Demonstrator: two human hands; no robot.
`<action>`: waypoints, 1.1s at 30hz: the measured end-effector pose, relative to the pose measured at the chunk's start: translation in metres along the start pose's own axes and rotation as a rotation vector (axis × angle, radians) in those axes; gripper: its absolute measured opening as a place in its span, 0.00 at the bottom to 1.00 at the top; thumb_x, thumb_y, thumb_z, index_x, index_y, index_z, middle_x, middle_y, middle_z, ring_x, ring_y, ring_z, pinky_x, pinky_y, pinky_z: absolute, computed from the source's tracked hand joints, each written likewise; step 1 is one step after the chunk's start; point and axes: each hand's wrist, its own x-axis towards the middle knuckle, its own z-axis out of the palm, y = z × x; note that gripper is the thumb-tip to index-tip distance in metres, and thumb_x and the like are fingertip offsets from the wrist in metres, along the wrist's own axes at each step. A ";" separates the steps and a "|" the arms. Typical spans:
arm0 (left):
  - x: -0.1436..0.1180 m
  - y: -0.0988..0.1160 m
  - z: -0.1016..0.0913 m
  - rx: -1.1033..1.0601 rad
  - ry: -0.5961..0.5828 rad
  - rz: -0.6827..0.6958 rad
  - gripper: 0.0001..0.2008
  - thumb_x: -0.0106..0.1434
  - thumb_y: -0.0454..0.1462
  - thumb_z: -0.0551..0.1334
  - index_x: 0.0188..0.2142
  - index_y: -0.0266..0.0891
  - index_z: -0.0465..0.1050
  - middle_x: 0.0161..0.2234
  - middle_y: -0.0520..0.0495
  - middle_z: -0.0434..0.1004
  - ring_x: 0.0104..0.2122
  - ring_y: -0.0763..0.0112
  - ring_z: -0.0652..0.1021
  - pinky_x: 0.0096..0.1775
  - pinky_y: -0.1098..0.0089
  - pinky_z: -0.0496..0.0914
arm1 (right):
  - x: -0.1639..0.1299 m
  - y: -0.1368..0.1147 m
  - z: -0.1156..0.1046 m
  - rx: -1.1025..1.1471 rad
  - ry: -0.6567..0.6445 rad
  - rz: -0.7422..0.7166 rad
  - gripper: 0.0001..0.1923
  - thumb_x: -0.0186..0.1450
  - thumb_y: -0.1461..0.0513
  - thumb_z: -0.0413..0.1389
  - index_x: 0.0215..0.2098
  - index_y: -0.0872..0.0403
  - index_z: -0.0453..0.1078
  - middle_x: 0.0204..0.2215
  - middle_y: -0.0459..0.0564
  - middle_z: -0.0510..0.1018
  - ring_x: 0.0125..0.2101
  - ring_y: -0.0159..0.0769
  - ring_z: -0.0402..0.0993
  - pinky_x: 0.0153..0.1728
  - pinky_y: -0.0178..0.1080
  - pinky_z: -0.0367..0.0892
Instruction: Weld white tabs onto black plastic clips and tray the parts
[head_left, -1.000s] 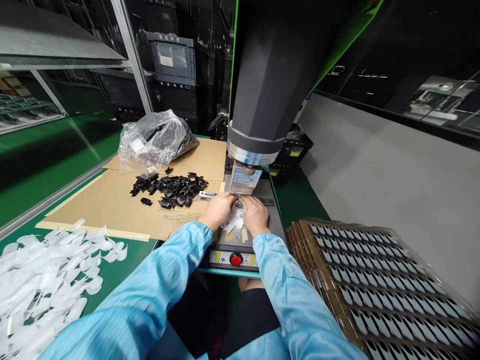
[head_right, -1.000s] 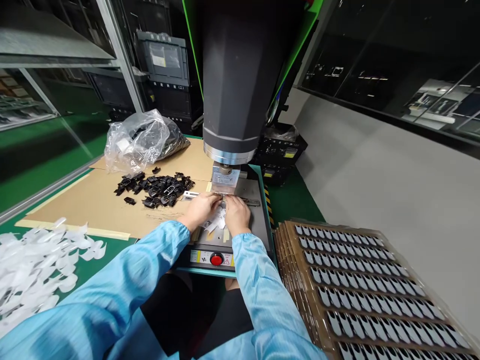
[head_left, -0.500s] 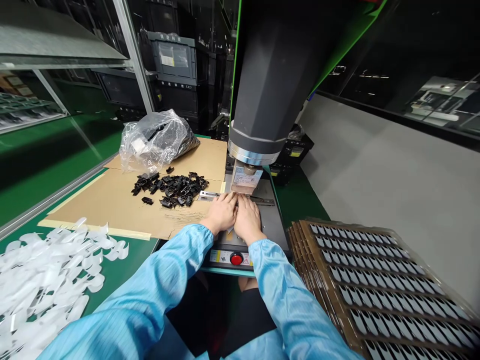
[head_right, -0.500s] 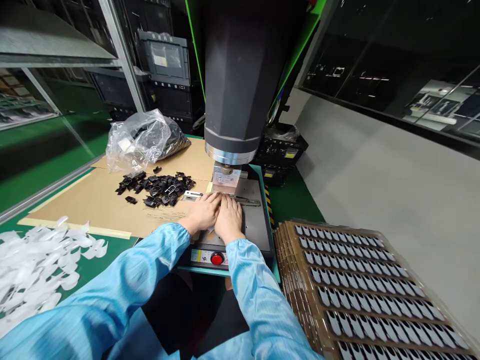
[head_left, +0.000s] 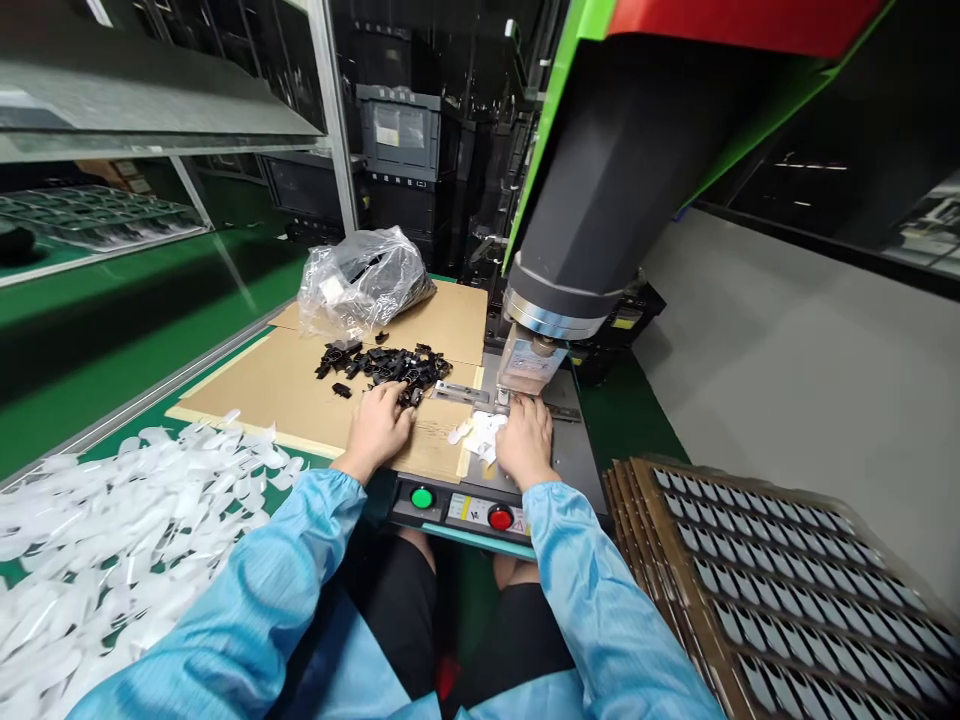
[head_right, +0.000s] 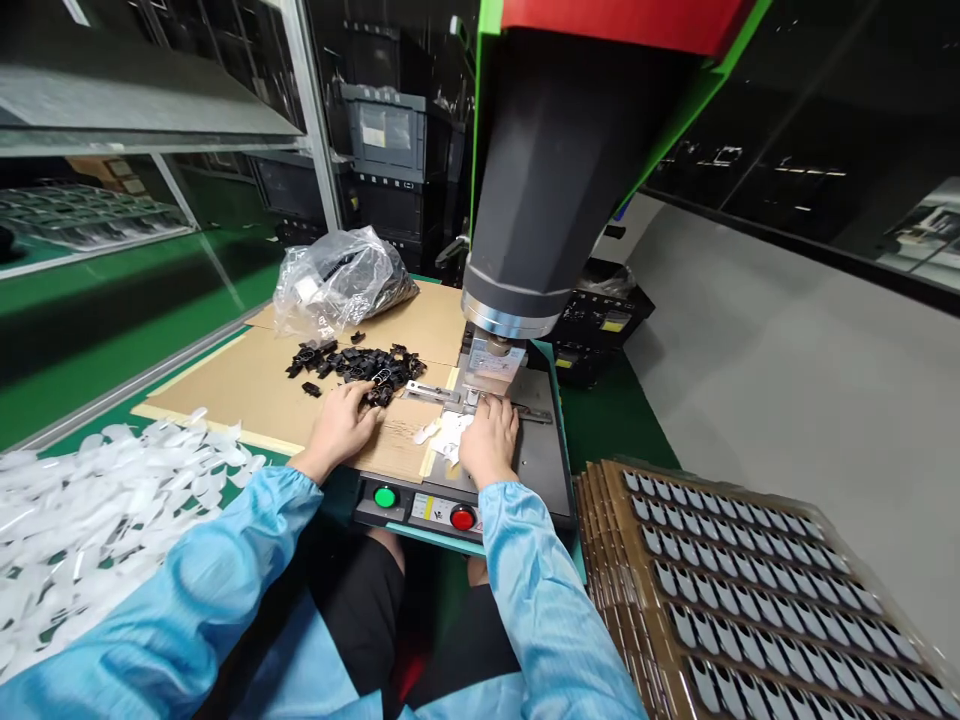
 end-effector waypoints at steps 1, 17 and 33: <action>0.001 -0.004 0.000 -0.001 -0.003 -0.006 0.26 0.71 0.44 0.61 0.66 0.40 0.68 0.62 0.37 0.71 0.61 0.47 0.71 0.62 0.49 0.66 | 0.000 -0.010 -0.002 0.015 0.013 -0.011 0.28 0.65 0.66 0.55 0.64 0.60 0.69 0.63 0.64 0.68 0.67 0.61 0.53 0.68 0.61 0.53; 0.009 -0.018 -0.009 0.172 -0.098 0.048 0.16 0.74 0.36 0.55 0.55 0.43 0.78 0.60 0.41 0.76 0.56 0.47 0.72 0.50 0.48 0.64 | 0.060 -0.154 0.052 0.146 -0.346 0.042 0.19 0.73 0.60 0.62 0.59 0.58 0.67 0.49 0.59 0.79 0.53 0.53 0.72 0.54 0.48 0.67; 0.013 -0.031 -0.020 0.277 -0.057 0.089 0.12 0.74 0.39 0.59 0.52 0.45 0.79 0.48 0.42 0.77 0.50 0.51 0.72 0.45 0.51 0.60 | -0.005 -0.050 -0.009 0.551 0.105 0.050 0.17 0.71 0.58 0.53 0.54 0.54 0.76 0.47 0.55 0.78 0.42 0.42 0.76 0.48 0.43 0.70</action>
